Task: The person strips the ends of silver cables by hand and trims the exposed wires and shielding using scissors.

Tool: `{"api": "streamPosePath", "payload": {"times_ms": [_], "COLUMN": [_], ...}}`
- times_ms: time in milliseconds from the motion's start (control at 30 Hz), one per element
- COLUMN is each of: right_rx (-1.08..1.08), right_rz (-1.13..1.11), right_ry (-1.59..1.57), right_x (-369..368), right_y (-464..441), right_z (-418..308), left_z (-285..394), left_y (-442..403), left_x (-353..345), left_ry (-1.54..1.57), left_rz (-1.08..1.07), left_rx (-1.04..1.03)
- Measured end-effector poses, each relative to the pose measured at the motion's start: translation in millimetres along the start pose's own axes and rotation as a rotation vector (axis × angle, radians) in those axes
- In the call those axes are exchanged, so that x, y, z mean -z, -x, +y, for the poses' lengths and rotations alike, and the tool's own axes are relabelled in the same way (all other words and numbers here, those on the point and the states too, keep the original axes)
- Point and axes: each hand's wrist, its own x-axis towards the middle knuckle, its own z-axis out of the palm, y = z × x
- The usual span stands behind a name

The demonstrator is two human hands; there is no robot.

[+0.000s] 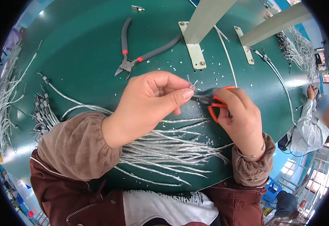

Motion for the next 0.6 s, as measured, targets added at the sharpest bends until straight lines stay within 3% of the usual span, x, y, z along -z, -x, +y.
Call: {"api": "streamPosePath", "payload": {"times_ms": [133, 600], "right_rx": [0.027, 0.086], "right_rz": [0.184, 0.256], "right_ry": [-0.132, 0.015], "right_x": [1, -6], "right_y": [-5, -3], "right_z": [1, -9], "left_z": [0, 1], "left_y": [-2, 0], "left_x": [1, -1], "left_ry": [0.026, 0.010], "left_rz": [0.030, -0.013], "left_rx": [-0.019, 0.007]}}
